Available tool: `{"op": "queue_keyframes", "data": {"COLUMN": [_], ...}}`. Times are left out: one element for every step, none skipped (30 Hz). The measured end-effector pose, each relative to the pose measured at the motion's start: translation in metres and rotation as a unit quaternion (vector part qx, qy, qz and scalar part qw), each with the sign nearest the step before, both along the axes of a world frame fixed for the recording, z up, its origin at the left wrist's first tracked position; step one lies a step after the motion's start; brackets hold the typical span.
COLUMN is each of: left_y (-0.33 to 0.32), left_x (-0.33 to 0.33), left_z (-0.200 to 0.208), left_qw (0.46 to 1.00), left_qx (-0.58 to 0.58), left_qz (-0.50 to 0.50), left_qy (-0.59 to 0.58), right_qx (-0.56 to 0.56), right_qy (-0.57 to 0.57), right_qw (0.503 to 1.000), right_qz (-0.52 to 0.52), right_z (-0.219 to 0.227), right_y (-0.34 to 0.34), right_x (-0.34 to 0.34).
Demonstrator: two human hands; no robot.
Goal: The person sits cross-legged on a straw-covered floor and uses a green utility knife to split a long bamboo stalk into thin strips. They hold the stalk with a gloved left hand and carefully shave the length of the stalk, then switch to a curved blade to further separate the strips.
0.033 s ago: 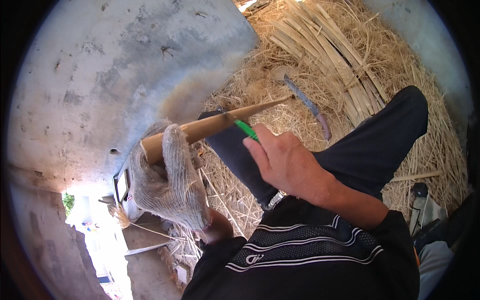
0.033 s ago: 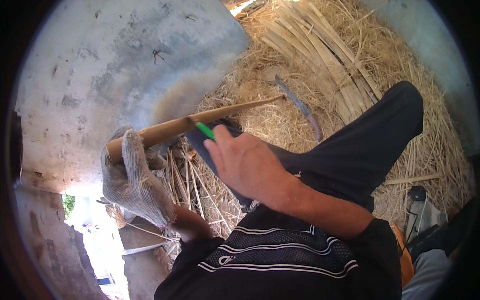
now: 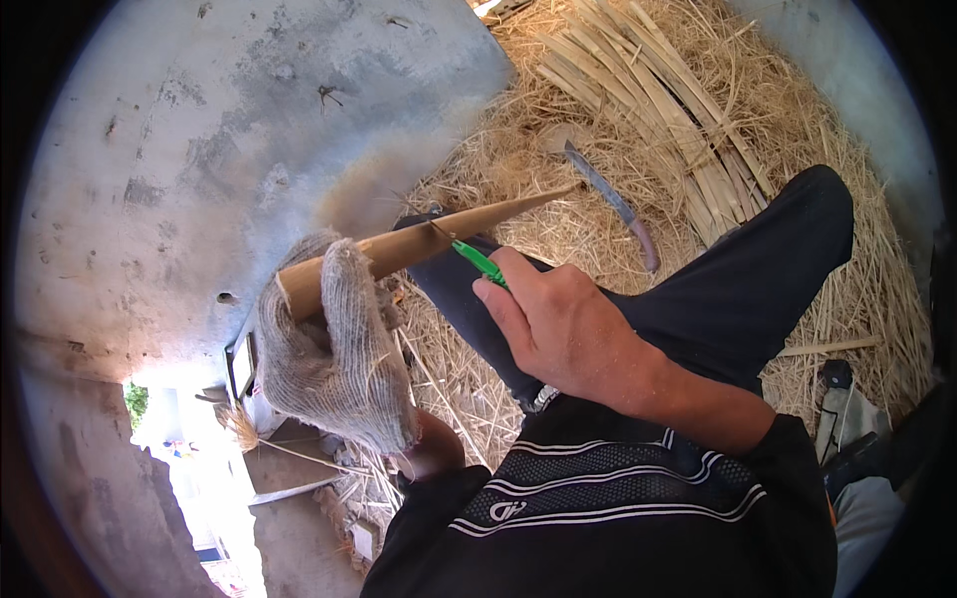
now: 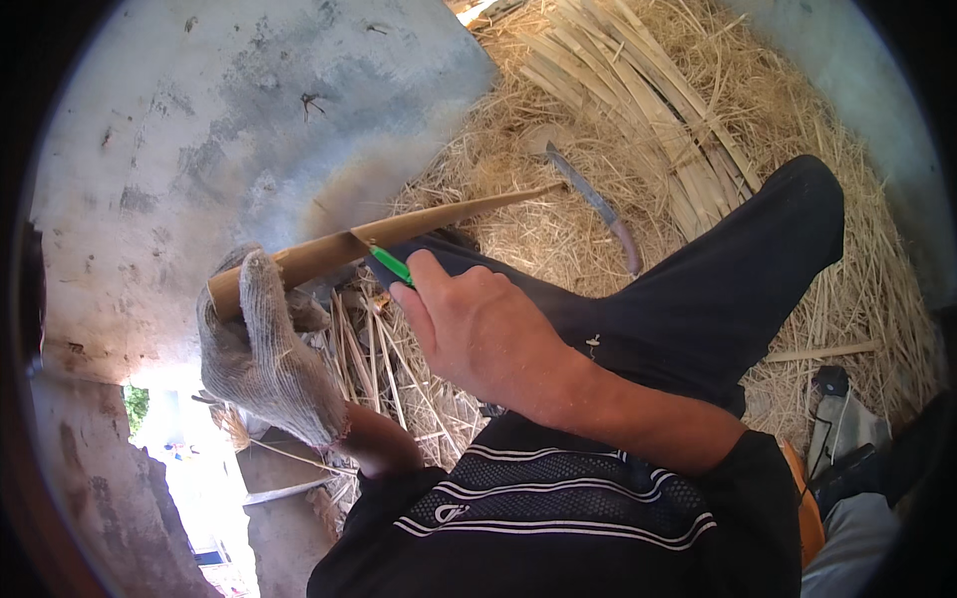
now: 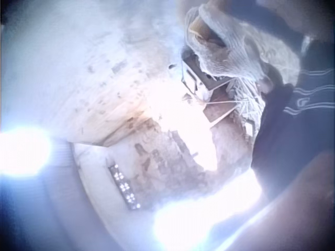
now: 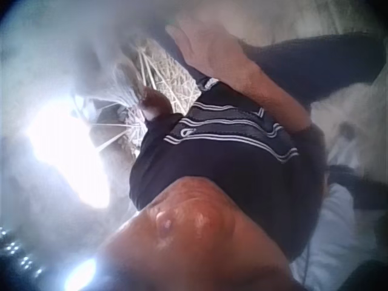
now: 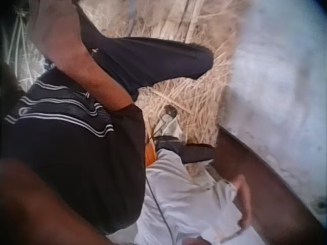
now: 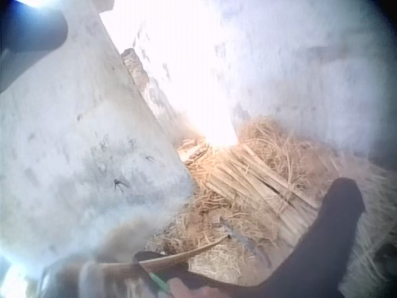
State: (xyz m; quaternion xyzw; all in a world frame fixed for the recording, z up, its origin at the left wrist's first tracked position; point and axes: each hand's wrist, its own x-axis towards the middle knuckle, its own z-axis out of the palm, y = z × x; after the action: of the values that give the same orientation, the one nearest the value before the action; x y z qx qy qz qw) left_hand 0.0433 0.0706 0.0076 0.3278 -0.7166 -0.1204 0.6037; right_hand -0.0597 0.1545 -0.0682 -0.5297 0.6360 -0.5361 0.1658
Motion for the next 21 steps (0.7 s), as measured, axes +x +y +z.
{"op": "queue_keyframes", "data": {"left_y": [0.001,-0.002,-0.008,-0.010,-0.006,-0.001,-0.002,-0.007,-0.005,0.000,0.002,-0.006,-0.003,0.002,-0.006,-0.009,-0.013,-0.019,-0.019,-0.018,-0.017], "left_x": [-0.001,0.001,0.006,0.010,0.009,0.008,0.010,0.010,0.006,0.001,-0.002,0.005,0.009,0.011,0.004,0.008,0.013,0.019,0.019,0.019,0.018], "left_z": [0.001,0.001,0.001,0.001,0.004,0.008,0.003,-0.007,-0.007,-0.004,-0.005,-0.005,0.000,0.007,-0.002,-0.003,-0.007,-0.010,-0.007,-0.005,-0.001], "left_qw": [1.000,0.999,0.998,0.995,0.999,0.999,0.999,0.999,0.999,0.999,0.999,0.994,0.996,0.997,0.998,0.999,0.999,1.000,1.000,1.000,0.999], "left_qx": [-0.008,-0.028,-0.050,-0.070,-0.020,0.032,0.001,-0.026,-0.025,-0.022,-0.020,-0.090,-0.065,-0.041,-0.037,-0.036,-0.034,-0.026,-0.011,0.006,0.022], "left_qz": [-0.003,0.002,0.007,0.014,-0.003,-0.015,0.005,0.023,0.023,0.024,0.024,0.039,0.029,0.019,0.002,0.008,0.013,0.015,0.006,-0.002,-0.016], "left_qy": [0.000,-0.024,-0.046,-0.071,-0.047,-0.023,-0.032,-0.035,-0.026,-0.016,-0.005,-0.058,-0.061,-0.063,-0.042,-0.034,-0.022,0.008,0.000,-0.011,-0.020], "right_qx": [0.039,0.077,0.113,0.112,0.119,0.128,0.142,0.070,0.034,-0.002,-0.039,0.050,0.113,0.123,0.132,0.127,0.123,0.120,0.078,0.036,-0.008], "right_qy": [0.000,0.001,0.004,0.072,0.052,0.032,0.010,0.007,0.005,0.003,0.000,-0.029,-0.046,0.010,0.076,0.045,0.015,-0.017,-0.036,-0.055,-0.075], "right_qw": [0.999,0.995,0.989,0.983,0.985,0.987,0.987,0.996,0.999,1.000,0.999,0.997,0.988,0.984,0.972,0.981,0.988,0.991,0.996,0.998,0.997], "right_qz": [-0.030,-0.061,-0.092,-0.129,-0.112,-0.092,-0.074,-0.048,-0.036,-0.023,-0.011,-0.055,-0.099,-0.130,-0.180,-0.138,-0.095,-0.054,-0.024,0.007,0.032], "right_z": [-0.005,-0.019,-0.036,-0.050,-0.059,-0.050,-0.039,-0.024,-0.022,-0.022,-0.023,-0.035,-0.055,-0.085,-0.111,-0.101,-0.080,-0.063,-0.053,-0.044,-0.039], "right_y": [-0.002,-0.008,-0.014,-0.021,-0.018,-0.013,-0.006,0.000,-0.002,-0.003,-0.005,-0.015,-0.026,-0.032,-0.033,-0.032,-0.025,-0.018,-0.015,-0.012,-0.011], "right_x": [-0.001,-0.003,-0.009,-0.021,-0.020,-0.019,-0.017,-0.012,-0.008,-0.004,-0.004,-0.009,-0.019,-0.028,-0.043,-0.041,-0.037,-0.031,-0.025,-0.018,-0.016]}}
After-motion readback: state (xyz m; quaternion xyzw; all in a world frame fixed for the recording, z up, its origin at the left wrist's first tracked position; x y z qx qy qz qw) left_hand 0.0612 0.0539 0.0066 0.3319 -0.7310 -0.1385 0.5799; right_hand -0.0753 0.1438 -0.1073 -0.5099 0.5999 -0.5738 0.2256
